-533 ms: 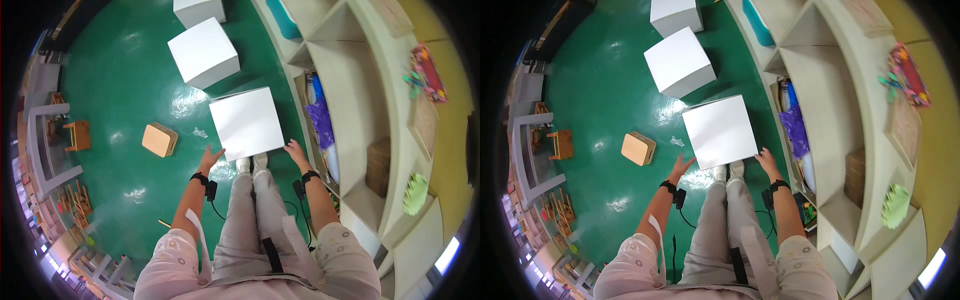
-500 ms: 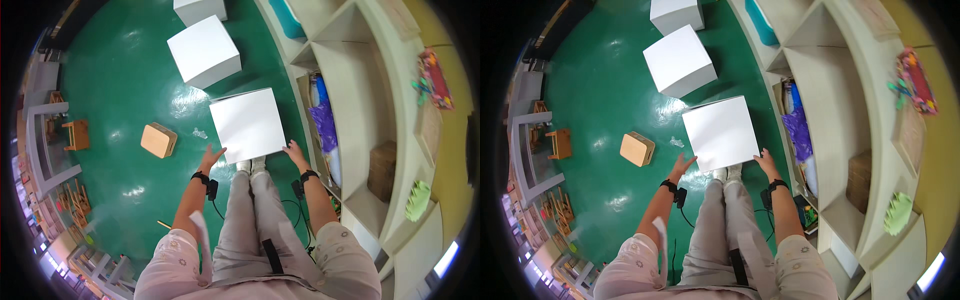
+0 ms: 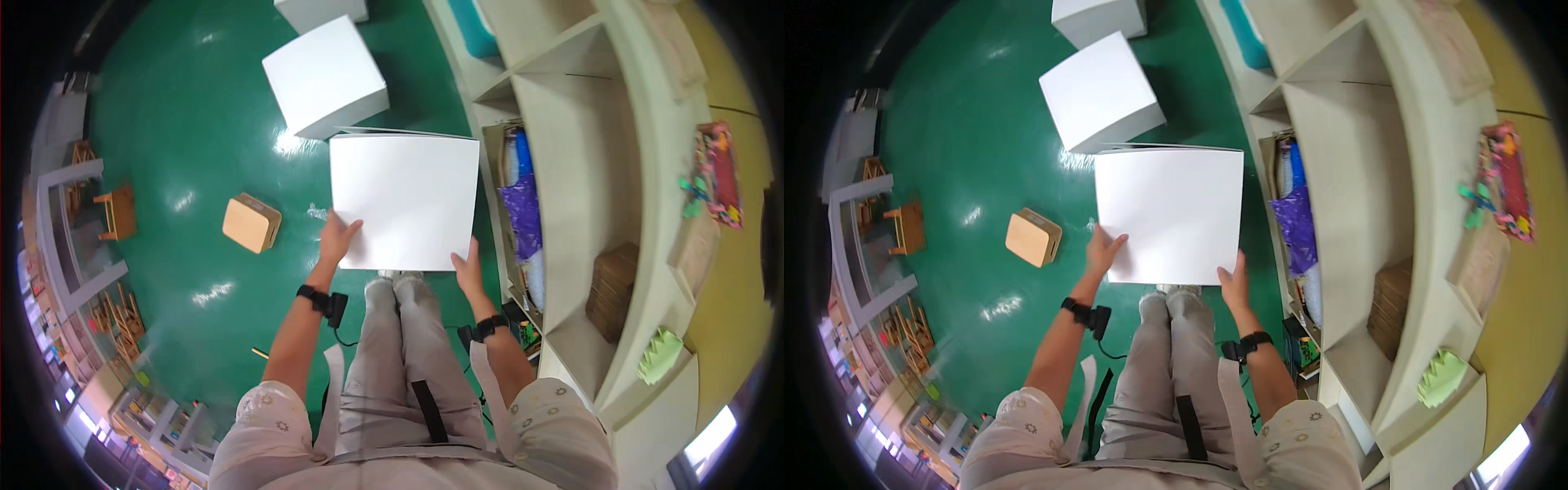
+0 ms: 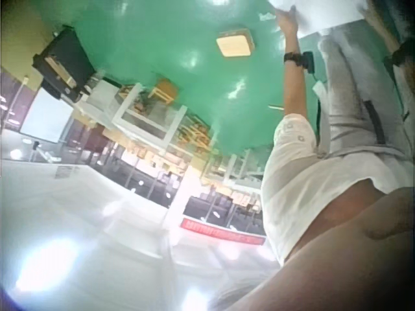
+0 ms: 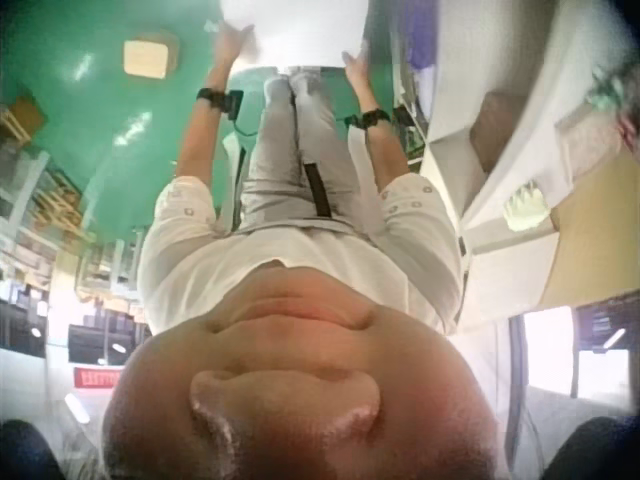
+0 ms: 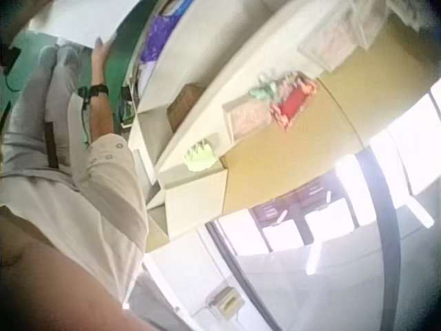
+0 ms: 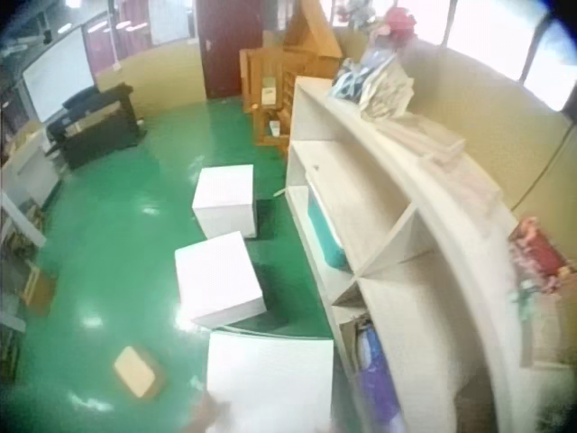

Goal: Organizing framed artwork, craft materials, and storage cubes on shelves and tables.

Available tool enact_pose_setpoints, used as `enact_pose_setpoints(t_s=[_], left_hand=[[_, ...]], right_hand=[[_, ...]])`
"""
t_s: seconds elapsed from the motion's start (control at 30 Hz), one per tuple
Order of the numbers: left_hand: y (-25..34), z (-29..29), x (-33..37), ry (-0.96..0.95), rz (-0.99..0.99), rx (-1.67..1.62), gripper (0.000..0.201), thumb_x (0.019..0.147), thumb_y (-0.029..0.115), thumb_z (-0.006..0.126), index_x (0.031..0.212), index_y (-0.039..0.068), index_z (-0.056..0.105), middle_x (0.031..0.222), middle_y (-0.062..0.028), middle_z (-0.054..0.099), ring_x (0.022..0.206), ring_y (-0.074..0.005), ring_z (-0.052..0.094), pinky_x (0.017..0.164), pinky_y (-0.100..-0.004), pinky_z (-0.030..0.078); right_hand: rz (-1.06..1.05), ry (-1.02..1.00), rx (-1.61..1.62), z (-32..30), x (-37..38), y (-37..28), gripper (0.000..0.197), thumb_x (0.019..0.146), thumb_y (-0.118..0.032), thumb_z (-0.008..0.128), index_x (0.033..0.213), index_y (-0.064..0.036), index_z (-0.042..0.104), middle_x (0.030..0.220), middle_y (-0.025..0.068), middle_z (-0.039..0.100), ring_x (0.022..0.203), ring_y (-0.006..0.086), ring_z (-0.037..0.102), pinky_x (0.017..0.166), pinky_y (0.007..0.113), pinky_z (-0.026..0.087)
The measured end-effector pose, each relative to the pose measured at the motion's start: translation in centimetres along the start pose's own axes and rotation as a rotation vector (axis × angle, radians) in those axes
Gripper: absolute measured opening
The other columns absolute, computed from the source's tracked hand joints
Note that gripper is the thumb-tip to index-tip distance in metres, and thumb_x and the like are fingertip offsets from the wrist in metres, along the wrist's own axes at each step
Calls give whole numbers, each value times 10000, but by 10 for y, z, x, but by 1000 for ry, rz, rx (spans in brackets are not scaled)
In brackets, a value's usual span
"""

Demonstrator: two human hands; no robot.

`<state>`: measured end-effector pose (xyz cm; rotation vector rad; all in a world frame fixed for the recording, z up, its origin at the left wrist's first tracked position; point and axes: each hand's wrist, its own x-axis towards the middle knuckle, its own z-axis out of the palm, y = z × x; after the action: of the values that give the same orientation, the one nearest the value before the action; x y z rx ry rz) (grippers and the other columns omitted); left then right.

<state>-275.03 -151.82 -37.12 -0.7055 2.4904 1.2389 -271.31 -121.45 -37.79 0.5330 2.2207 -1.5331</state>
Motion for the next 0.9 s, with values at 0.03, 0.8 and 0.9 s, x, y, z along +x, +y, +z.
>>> enact_pose_setpoints(t_s=[0.03, 0.8, 0.9], left_hand=[[18, -20, -7, 12, 43, 49, 755, 676, 375, 690, 1171, -73, 340, 829, -219, 568, 692, -307, 554, 622, -369, 440], [409, -6, 29, -165, 761, 150, 570, 693, 362, 649, 1133, 63, 444, 959, -192, 557, 899, -347, 534, 766, -391, 427], [397, -10, 43, 87, 549, -12, 613, 720, 352, 630, 1169, -8, 417, 1184, -223, 442, 1073, -339, 454, 867, -379, 375]], right_hand=[[-48, 16, -42, -6, -18, -21, 592, 771, -74, 541, 1272, -15, 230, 1214, 219, 397, 1110, 305, 418, 897, 349, 349], [286, 528, 892, -112, -112, -209, 597, 866, -287, 484, 1324, -207, 109, 1272, 107, 313, 1099, 247, 392, 792, 430, 440], [279, 580, 970, -120, -92, -216, 606, 856, -286, 503, 1319, -220, 117, 1273, 96, 309, 1100, 247, 383, 782, 433, 443]])
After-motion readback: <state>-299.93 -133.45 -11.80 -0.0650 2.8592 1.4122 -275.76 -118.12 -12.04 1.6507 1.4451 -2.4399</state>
